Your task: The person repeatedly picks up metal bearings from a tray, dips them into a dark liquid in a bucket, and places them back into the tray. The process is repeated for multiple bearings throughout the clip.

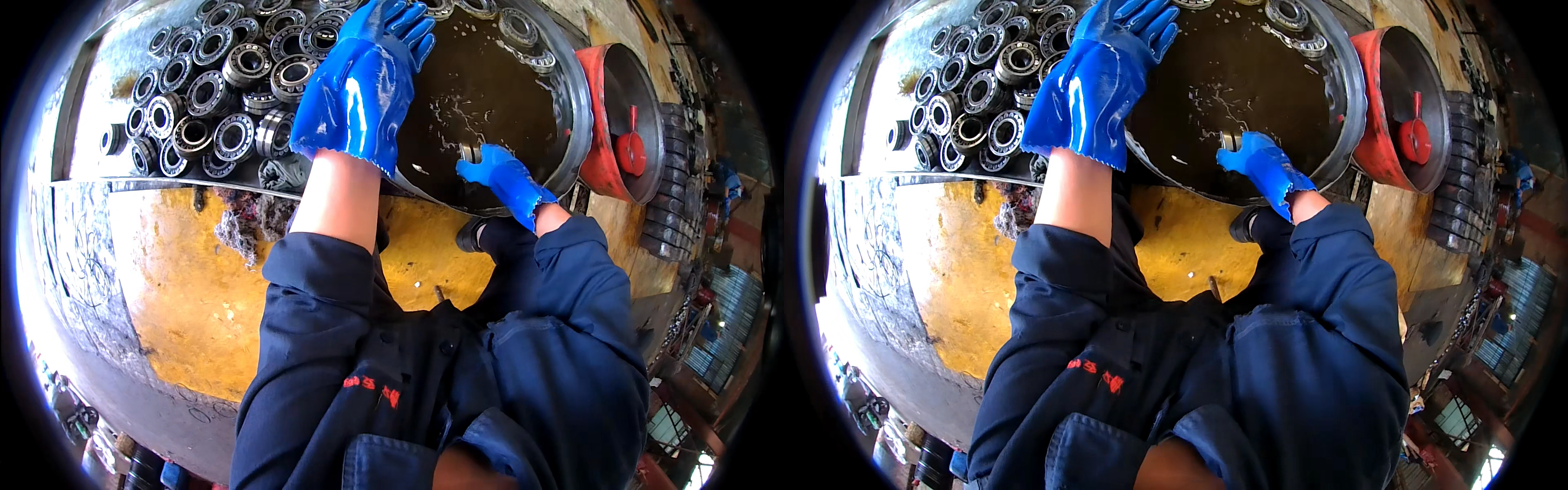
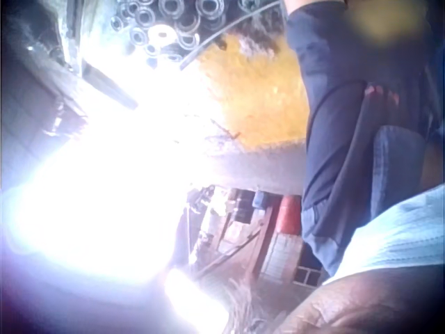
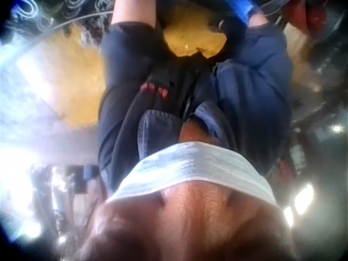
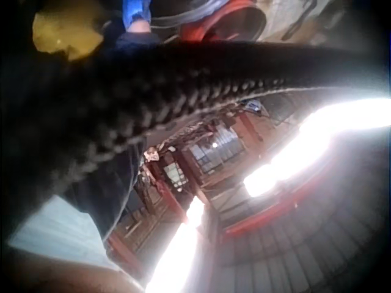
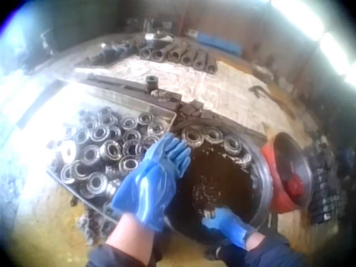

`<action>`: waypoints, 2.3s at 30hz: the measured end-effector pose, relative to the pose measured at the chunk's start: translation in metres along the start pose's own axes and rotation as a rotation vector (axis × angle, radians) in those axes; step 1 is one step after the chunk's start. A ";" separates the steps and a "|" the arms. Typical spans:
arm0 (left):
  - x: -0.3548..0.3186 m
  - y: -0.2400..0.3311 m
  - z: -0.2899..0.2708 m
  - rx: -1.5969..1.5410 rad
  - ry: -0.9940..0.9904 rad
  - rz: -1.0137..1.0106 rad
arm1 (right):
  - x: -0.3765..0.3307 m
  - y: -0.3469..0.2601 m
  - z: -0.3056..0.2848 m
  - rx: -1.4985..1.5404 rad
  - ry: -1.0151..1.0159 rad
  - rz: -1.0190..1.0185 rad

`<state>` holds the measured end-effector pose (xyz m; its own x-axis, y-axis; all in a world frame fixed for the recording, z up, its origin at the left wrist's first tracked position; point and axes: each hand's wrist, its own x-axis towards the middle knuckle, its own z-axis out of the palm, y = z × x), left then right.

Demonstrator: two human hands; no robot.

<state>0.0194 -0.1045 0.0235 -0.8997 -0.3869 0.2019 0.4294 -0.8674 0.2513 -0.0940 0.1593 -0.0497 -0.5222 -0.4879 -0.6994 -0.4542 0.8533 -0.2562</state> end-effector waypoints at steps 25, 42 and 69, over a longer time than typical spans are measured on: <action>0.009 -0.016 0.011 0.039 0.010 0.002 | 0.031 0.034 0.032 0.458 0.055 -0.190; -0.002 0.003 0.009 -0.040 -0.005 0.099 | -0.008 -0.019 -0.015 -0.721 0.033 -0.411; 0.030 0.000 0.024 0.140 0.320 -0.073 | -0.010 0.009 0.004 -0.638 0.166 -0.194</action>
<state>-0.0057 -0.1088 0.0525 -0.8976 -0.4232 -0.1230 0.3496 -0.8537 0.3860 -0.0899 0.1725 -0.0482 -0.4689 -0.6862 -0.5561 -0.8605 0.4969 0.1123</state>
